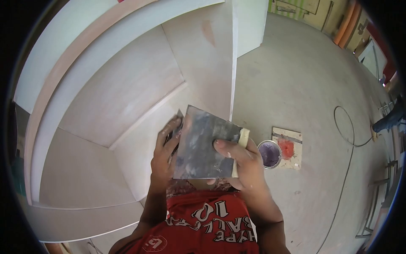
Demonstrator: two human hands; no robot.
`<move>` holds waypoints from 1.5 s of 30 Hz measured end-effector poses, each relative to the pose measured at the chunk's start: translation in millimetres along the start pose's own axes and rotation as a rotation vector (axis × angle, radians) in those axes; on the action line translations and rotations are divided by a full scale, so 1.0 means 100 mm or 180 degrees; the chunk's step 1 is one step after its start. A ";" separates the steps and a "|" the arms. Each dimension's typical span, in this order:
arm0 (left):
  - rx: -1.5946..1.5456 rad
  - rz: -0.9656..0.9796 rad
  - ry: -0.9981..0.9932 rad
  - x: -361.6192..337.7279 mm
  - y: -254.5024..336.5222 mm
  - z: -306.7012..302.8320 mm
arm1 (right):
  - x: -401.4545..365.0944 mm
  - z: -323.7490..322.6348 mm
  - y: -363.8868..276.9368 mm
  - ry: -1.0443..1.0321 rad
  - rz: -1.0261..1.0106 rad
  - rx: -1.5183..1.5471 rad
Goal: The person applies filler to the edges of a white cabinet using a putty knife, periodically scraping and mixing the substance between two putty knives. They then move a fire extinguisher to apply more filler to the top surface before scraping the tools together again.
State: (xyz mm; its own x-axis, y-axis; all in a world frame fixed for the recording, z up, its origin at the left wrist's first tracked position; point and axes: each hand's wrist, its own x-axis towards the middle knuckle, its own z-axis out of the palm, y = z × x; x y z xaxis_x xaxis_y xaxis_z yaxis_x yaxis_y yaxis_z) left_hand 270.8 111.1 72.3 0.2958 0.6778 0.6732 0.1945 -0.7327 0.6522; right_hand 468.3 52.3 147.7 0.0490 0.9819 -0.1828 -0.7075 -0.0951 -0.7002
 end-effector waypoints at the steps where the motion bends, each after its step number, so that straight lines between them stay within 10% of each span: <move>1: 0.0021 -0.0379 -0.0144 -0.08 -0.06 -0.06 | -0.01 -0.02 -0.03 -0.0036 -0.0072 -0.0010; 8: -0.0536 -0.1178 0.0559 -0.56 -0.30 -0.02 | 0.78 0.21 -0.69 -0.0060 -0.2066 -0.2475; 13: -0.0562 -0.1249 0.0397 -0.75 -0.30 -0.12 | 1.41 0.60 -1.26 0.0786 -0.5127 -0.3772; 45: -0.1005 -0.1882 0.1027 -0.82 -0.34 -0.07 | 1.74 0.89 -1.12 0.1725 -0.5133 -0.4518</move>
State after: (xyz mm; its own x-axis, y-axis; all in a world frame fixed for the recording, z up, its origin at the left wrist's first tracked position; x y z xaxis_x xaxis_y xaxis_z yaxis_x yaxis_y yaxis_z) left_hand 233.1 80.8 -2.1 -0.0738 0.9736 0.2159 -0.0565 -0.2202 0.9738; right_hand 493.1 248.7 256.0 0.2034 0.2243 0.9531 0.9356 0.2424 -0.2567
